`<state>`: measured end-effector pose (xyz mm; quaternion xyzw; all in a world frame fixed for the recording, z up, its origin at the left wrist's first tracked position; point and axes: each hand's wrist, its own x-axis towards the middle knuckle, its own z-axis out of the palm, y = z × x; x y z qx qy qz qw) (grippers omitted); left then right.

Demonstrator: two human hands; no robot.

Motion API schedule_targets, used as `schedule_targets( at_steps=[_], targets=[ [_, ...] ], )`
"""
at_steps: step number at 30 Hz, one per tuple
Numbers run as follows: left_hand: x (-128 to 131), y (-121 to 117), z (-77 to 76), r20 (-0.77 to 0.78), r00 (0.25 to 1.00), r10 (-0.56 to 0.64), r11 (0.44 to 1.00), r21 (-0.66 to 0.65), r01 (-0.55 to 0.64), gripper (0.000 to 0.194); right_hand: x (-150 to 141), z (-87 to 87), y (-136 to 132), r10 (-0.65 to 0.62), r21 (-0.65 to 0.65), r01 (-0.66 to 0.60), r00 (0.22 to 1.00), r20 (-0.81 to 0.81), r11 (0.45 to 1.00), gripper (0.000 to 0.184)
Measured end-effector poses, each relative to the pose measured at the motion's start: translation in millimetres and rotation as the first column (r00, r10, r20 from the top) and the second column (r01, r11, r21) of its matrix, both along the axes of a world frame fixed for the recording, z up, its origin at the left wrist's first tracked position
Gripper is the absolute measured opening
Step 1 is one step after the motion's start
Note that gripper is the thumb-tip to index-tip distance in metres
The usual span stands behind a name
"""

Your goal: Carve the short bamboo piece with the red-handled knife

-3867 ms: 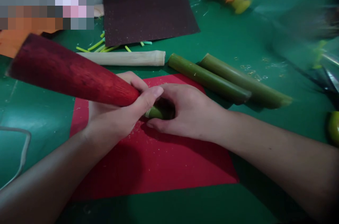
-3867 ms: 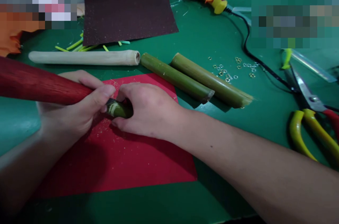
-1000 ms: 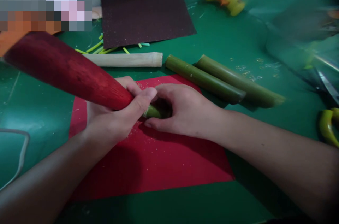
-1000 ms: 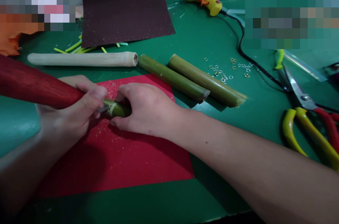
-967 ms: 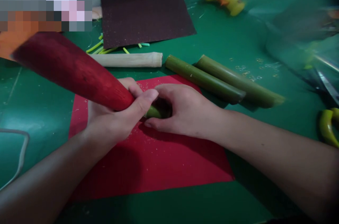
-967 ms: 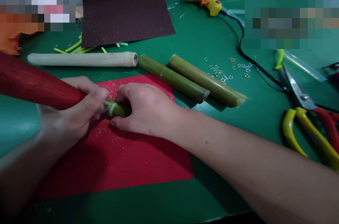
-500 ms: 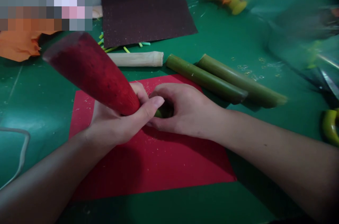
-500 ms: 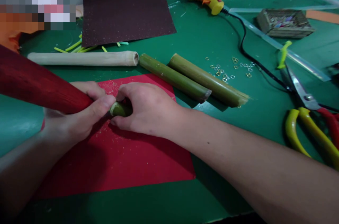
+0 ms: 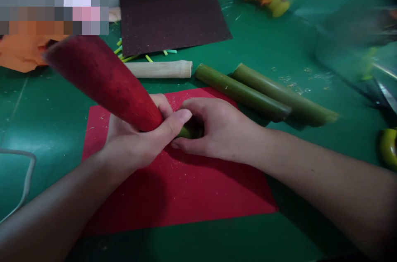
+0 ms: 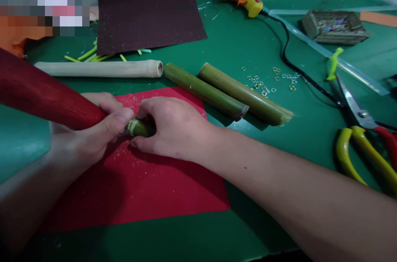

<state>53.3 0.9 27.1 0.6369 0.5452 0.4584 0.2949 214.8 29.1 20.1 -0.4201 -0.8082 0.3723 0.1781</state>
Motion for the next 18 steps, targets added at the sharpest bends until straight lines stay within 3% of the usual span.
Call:
schedule_targets(
  at_steps=[14,18],
  targets=[
    [1.6,1.4,-0.4,0.019,0.997,0.076,0.996,0.041,-0.076,0.025,-1.6,3.0,-0.8,0.000,-0.008,0.000,1.000,0.023,1.000,0.025],
    [0.5,1.1,-1.1,0.079,0.996,0.034,0.999,0.002,-0.034,0.032,-1.3,2.1,-0.5,-0.004,-0.018,0.005,0.999,0.032,1.000,0.029]
  ],
)
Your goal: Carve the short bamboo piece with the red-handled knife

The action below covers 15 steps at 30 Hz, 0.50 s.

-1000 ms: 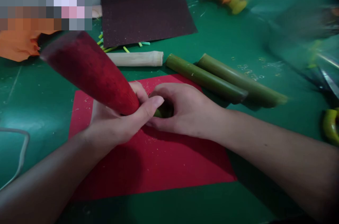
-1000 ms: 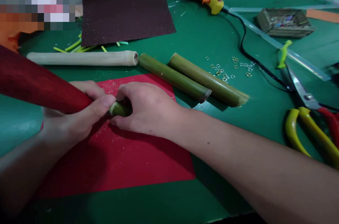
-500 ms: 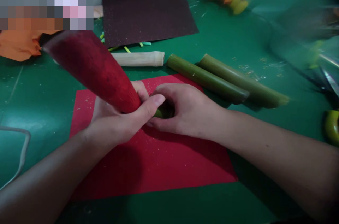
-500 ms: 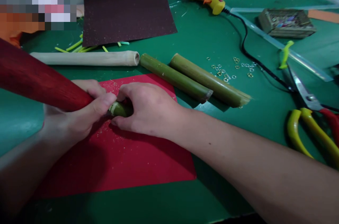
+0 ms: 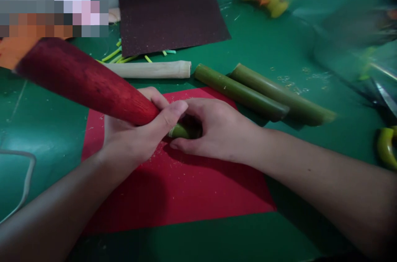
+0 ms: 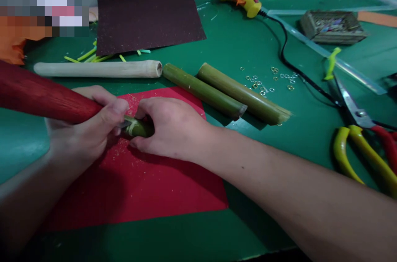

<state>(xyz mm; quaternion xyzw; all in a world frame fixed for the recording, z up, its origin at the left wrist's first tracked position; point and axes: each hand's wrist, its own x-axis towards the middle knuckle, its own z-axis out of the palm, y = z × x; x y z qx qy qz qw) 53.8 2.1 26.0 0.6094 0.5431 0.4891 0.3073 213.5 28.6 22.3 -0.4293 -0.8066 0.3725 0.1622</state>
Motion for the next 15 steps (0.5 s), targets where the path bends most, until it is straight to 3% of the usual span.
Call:
schedule_targets(
  at_steps=[15],
  targets=[
    [-0.8,-3.1,0.0,-0.116,0.993,-0.022,1.000,0.006,0.023,0.031,0.5,-1.4,-2.3,-0.007,0.032,0.009,0.999,-0.034,0.999,0.023]
  ],
)
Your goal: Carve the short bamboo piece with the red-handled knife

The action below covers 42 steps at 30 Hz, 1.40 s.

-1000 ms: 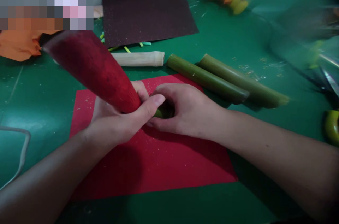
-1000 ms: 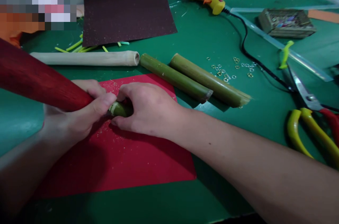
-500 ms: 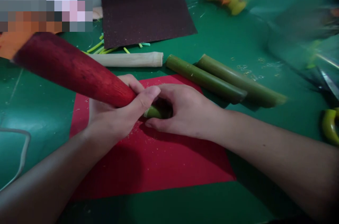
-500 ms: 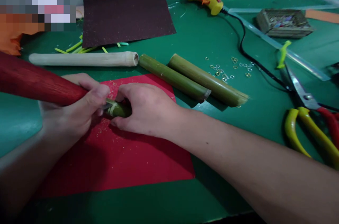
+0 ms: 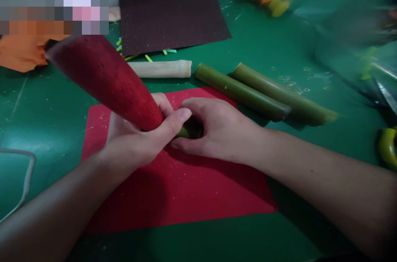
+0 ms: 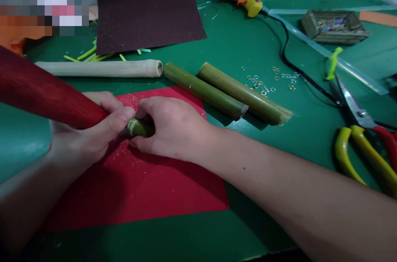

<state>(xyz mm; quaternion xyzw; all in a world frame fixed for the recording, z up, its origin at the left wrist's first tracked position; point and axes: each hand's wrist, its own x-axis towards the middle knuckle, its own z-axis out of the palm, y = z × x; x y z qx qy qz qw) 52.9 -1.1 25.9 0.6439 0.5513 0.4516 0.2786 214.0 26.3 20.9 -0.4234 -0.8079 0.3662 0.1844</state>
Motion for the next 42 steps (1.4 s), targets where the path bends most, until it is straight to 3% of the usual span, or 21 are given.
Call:
schedule_targets(
  at_steps=[12,16,20,26,28,32,37,42],
  targets=[
    [3.3,3.1,0.2,0.069,0.992,0.107,0.994,0.029,-0.109,0.026,-0.6,2.2,1.9,0.020,-0.016,-0.020,0.999,0.033,1.000,0.027],
    [4.8,3.4,1.7,0.134,0.987,0.083,0.996,0.007,-0.085,0.031,-0.9,2.5,1.0,0.004,-0.025,-0.003,0.998,0.060,1.000,0.029],
    [1.7,-0.3,1.4,0.157,0.987,0.029,1.000,-0.014,-0.027,0.034,0.6,0.6,0.9,0.035,0.036,-0.036,0.999,0.022,0.999,0.027],
    [-4.6,-1.8,14.8,0.141,0.978,0.156,0.988,-0.039,-0.152,0.035,6.2,-2.0,3.7,0.102,0.193,-0.110,0.994,0.048,0.975,0.027],
    [-7.8,1.1,19.1,0.133,0.982,0.134,0.991,-0.042,-0.129,0.035,7.5,-2.6,5.0,0.140,0.257,-0.148,0.989,0.047,0.955,0.028],
    [-17.5,9.1,19.3,0.137,0.991,0.005,0.981,-0.192,0.021,0.039,8.4,-4.0,8.2,0.207,0.349,-0.207,0.978,0.037,0.914,0.026],
    [-25.2,11.9,14.6,0.247,0.967,-0.060,0.934,-0.327,0.142,0.039,8.7,-5.6,11.1,0.226,0.332,-0.213,0.974,0.000,0.919,0.028],
    [-25.9,9.6,15.7,0.254,0.962,-0.103,0.910,-0.367,0.195,0.036,9.2,-9.0,10.6,0.271,0.339,-0.248,0.962,-0.023,0.908,0.031]
  ],
)
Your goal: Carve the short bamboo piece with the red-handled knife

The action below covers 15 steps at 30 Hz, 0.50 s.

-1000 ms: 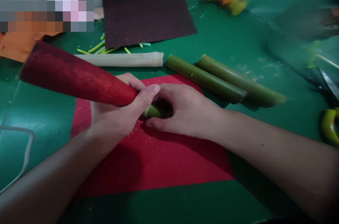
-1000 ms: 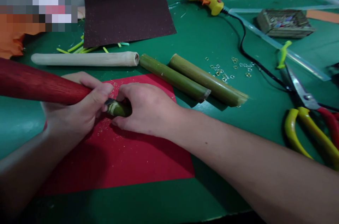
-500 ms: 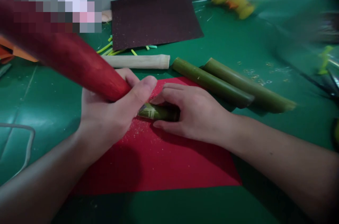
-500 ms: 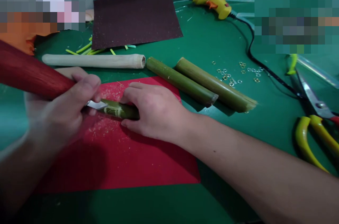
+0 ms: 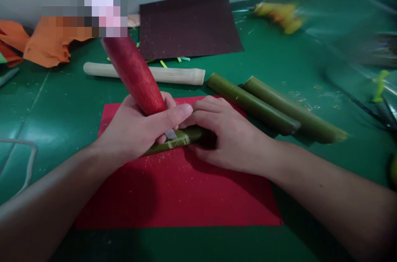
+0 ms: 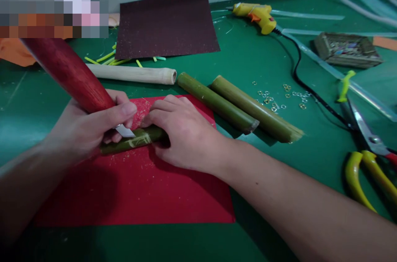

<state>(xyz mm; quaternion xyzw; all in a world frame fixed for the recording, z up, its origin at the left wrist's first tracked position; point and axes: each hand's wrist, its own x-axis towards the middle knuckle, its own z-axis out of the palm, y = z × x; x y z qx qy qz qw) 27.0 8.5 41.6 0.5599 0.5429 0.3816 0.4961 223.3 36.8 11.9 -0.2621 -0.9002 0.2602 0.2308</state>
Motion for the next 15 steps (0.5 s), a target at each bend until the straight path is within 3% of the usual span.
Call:
schedule_targets(
  at_steps=[5,12,15],
  targets=[
    [-3.9,0.3,2.8,0.023,0.971,-0.237,0.968,-0.078,0.238,0.020,-0.7,-3.0,-0.5,0.015,0.022,-0.014,0.999,-0.029,1.000,0.020],
    [-1.9,-3.6,-6.7,0.068,0.982,-0.177,0.976,0.140,0.166,0.022,-1.9,-2.1,-1.6,0.032,-0.011,-0.032,0.998,-0.049,0.999,0.022],
    [-0.3,-5.2,-10.0,0.017,0.979,-0.204,0.965,0.173,0.198,0.029,-1.7,-1.2,-1.5,0.045,-0.042,-0.046,0.999,-0.028,0.998,0.020]
  ],
)
